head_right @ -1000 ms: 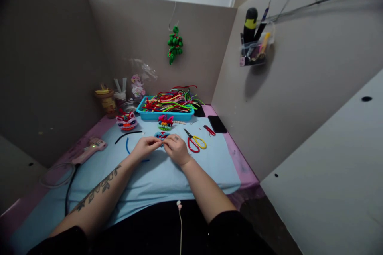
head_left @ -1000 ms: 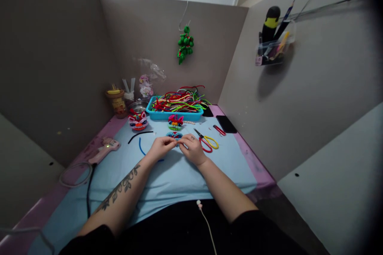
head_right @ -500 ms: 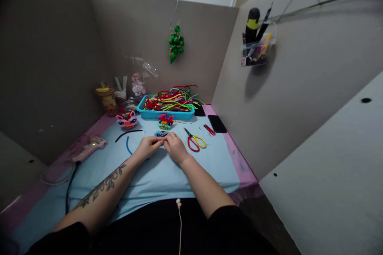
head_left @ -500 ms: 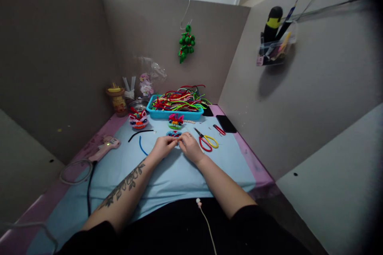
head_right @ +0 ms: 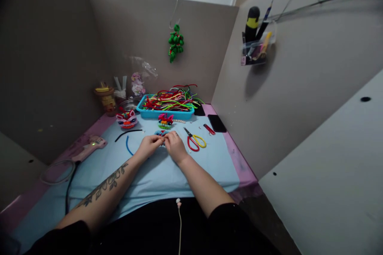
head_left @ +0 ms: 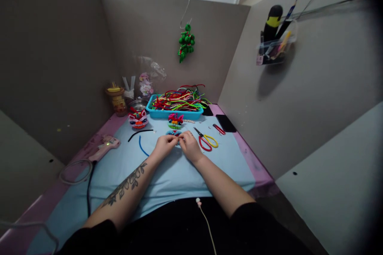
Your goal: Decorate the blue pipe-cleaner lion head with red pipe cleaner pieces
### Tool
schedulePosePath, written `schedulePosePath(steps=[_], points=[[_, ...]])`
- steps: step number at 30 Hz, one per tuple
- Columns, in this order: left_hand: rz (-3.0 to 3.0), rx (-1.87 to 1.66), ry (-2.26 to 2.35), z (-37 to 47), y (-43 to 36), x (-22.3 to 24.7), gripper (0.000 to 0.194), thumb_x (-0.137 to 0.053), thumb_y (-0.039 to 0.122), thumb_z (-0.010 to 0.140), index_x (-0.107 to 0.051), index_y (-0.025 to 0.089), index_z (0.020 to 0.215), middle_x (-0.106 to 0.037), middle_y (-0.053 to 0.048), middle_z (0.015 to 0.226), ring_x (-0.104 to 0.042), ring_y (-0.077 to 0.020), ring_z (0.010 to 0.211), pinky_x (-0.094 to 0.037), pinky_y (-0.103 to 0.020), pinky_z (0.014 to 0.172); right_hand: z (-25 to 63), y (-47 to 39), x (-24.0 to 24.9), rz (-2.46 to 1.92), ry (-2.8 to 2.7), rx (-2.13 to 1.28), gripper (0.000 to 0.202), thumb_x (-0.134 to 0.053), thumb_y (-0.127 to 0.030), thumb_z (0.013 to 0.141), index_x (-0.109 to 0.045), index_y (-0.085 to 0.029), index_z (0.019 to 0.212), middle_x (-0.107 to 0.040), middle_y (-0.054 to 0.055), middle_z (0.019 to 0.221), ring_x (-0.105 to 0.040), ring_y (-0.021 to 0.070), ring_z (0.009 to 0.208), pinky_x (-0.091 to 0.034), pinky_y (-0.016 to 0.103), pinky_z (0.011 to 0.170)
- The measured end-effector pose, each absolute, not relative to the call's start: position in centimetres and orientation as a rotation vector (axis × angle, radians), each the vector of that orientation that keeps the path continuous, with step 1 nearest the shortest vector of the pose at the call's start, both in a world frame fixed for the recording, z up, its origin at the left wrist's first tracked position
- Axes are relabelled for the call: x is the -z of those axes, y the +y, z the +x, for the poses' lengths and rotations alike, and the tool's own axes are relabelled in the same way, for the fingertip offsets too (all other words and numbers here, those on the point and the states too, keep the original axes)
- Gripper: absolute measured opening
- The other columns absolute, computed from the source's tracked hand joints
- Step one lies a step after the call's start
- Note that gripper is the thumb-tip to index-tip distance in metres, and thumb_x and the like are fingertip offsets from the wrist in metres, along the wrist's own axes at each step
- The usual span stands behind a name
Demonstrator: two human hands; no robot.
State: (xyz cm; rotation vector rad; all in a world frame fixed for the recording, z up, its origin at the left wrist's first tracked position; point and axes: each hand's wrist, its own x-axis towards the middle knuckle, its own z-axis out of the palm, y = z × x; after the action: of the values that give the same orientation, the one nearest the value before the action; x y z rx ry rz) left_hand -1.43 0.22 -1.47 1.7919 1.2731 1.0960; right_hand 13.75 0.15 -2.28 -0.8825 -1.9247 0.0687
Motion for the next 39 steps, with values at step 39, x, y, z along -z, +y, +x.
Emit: schedulePosePath(steps=[39], points=[[2.299, -0.929, 1.284, -2.22, 0.51, 2.15, 0.022, -0.049, 0.025, 0.084, -0.068, 0.017, 0.077, -0.065, -0.004, 0.072, -0.056, -0.0153, 0.067, -0.039, -0.024, 0.065, 14.40, 0.62, 2.85, -0.872, -2.061, -0.109, 0.013, -0.049, -0.011, 0.082, -0.059, -0.018, 0.078, -0.057, 0.004, 0.078, -0.055, 0.0170, 0.073, -0.048, 0.030, 0.070]])
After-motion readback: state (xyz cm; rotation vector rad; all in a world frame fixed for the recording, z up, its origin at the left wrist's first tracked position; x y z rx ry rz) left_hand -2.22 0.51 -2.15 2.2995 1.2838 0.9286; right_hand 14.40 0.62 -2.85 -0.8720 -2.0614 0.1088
